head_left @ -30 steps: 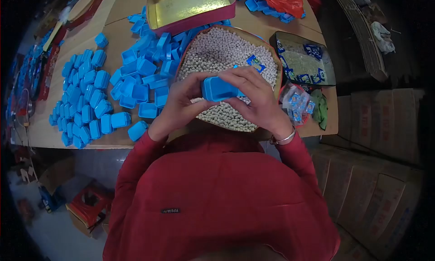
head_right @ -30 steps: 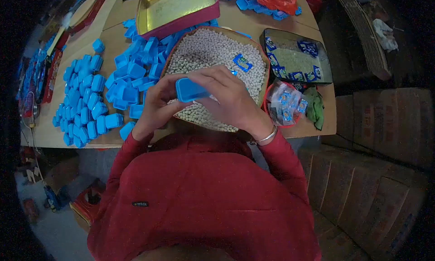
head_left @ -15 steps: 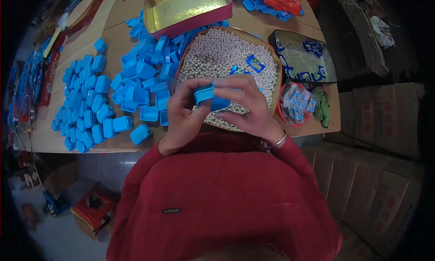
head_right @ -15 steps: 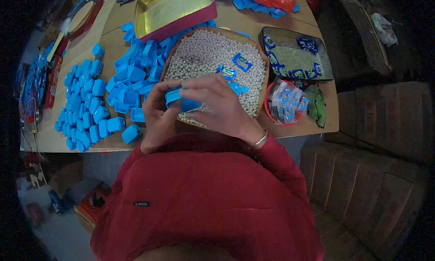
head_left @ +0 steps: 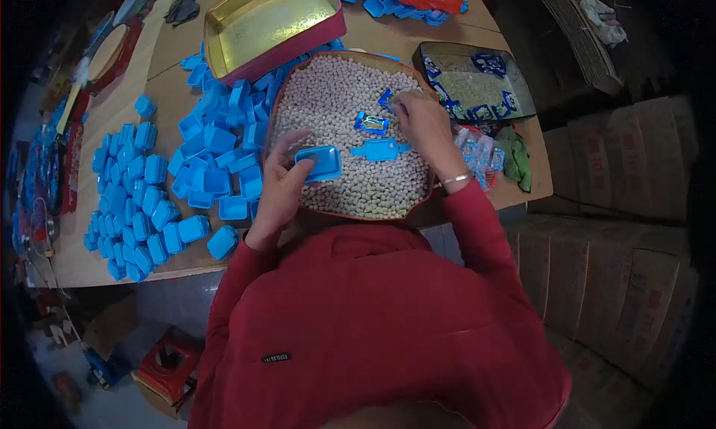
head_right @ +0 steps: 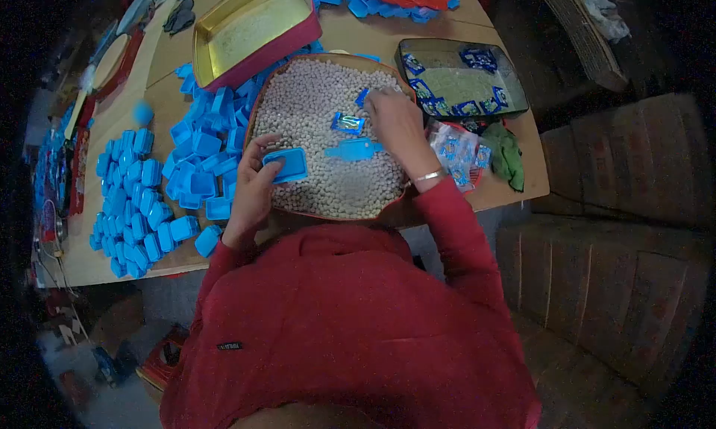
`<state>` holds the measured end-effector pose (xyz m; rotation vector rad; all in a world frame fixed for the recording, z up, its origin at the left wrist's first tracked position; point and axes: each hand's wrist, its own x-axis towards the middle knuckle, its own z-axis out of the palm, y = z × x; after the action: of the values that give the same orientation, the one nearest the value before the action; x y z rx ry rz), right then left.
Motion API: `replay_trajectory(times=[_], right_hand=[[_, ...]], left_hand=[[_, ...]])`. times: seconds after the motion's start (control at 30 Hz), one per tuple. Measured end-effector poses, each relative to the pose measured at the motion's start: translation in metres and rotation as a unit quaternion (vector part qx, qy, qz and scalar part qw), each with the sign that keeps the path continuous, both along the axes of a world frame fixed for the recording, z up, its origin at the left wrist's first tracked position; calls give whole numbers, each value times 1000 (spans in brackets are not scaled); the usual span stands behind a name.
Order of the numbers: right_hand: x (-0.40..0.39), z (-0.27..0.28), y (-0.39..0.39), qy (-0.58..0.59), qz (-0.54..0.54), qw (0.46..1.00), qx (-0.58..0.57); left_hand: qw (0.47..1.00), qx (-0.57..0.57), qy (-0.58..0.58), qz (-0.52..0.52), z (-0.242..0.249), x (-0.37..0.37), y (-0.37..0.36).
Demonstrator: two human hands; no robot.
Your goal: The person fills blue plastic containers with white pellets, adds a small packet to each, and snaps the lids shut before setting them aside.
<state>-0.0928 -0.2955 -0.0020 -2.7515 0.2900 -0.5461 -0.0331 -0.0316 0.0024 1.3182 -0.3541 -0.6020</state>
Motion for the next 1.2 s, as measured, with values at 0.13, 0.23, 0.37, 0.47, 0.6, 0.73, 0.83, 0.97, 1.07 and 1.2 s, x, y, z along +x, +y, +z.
replay_trajectory(times=[0.13,0.23,0.37,0.47,0.6,0.73,0.83,0.97,1.07,1.2], right_hand=[[17,-15,-12,83,-37,995,-42],[16,-17,-14,31,-22,999,-33],[10,17,3,-11,60,991,122],[-2,49,33,24,179,886,426],[1,55,84,42,164,923,347],[5,45,82,-40,133,953,271],[9,24,44,4,72,994,81],[8,-12,19,43,137,986,-85],[9,-2,19,75,106,989,-71],[4,33,26,-45,131,983,121]], left_hand=[[998,17,42,-48,-5,8,1],[996,9,62,-62,-10,12,3],[995,10,85,-46,-4,9,1],[994,-17,88,-60,-6,10,1],[992,-44,107,-55,-3,9,0],[988,-90,122,-33,-9,10,2],[983,-101,147,-33,-7,10,5],[997,-15,71,-29,-9,10,-1],[999,12,49,1,-11,8,-1],[997,-7,80,5,-7,8,-3]])
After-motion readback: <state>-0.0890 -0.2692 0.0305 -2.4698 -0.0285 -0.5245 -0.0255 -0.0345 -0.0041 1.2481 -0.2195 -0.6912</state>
